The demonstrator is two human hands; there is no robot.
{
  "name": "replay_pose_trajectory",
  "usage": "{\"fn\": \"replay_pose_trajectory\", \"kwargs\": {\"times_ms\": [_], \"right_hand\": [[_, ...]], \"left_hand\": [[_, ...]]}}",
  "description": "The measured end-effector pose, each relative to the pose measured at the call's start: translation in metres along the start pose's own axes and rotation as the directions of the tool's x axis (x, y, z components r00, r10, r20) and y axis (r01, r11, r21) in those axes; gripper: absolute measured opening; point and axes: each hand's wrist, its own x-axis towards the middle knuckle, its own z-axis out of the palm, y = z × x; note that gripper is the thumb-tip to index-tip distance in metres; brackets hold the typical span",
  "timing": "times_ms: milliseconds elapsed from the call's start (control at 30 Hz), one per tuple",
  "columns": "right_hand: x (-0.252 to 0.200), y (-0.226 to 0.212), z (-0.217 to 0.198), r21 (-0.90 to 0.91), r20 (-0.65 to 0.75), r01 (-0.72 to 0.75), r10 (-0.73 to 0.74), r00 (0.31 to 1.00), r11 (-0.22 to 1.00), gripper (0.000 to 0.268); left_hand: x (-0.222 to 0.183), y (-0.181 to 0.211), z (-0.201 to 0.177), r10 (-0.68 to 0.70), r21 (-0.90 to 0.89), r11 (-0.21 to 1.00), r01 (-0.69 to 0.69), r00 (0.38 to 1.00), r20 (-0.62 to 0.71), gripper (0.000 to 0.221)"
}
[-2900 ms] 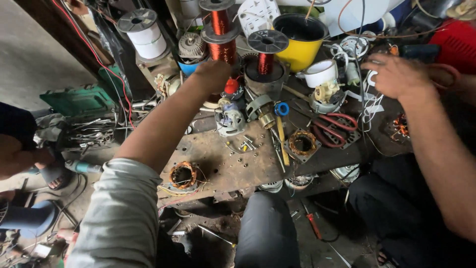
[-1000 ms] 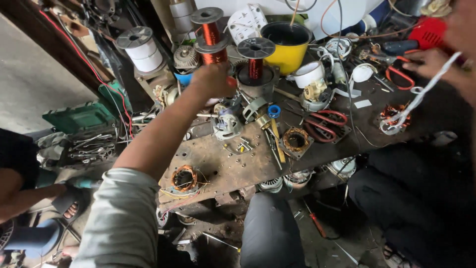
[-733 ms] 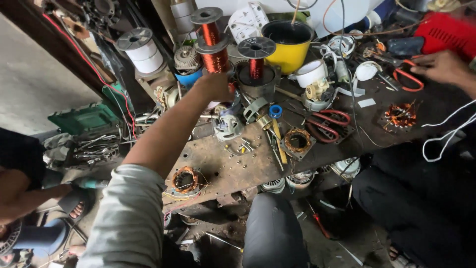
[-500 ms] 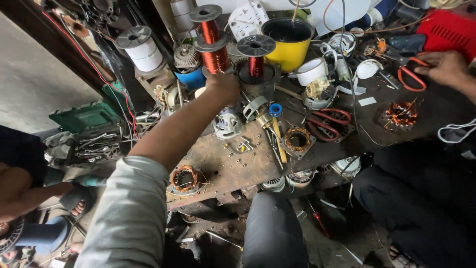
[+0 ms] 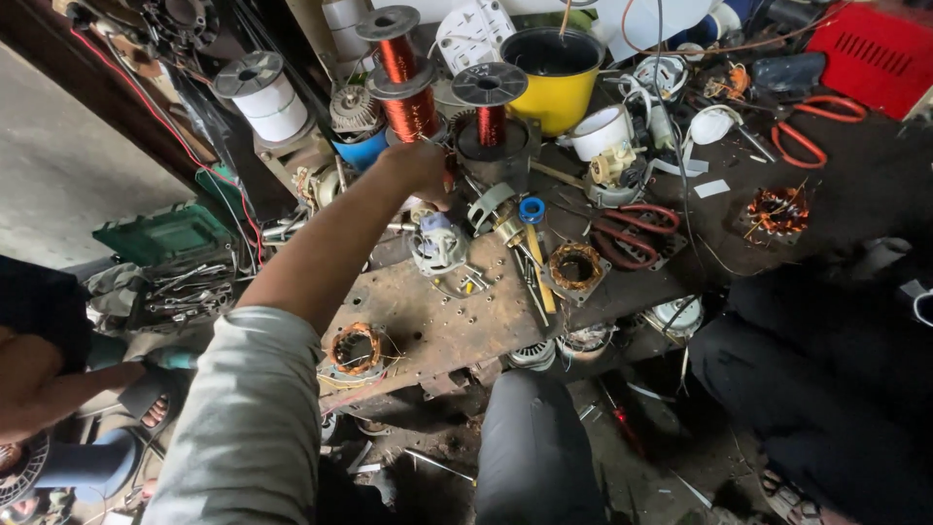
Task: Securing and insulating wires on a motor stator using pliers and adhesive tape.
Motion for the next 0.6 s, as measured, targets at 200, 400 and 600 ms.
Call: {"fn": "replay_pose_trajectory", "kwargs": {"times_ms": [200,400,600], "right_hand": [[-0.297,0.101,0.189,0.525,-0.016,-0.447,0.533,0.846,0.724,0.031],[-0.4,0.086,0.297,0.804,0.261,-0.592,0.86,0.438,0.058,0.034],[-0.371,0.095,0.303,0.749,0.572,-0.408,0.82,0.003,-0.521,0.038]], "left_hand": [[0.006,-0.009,0.007,-0.008,-0.023,1.0,0.007,0.999,-0.052,0.067],[-0.056,-0.012,-0.052,-0.045,-0.024,0.999,0.041,0.977,-0.209,0.075],[-0.204,-0.009,-0.091,0.035,-0.103,0.983,-0.151,0.709,-0.704,0.037]]}}
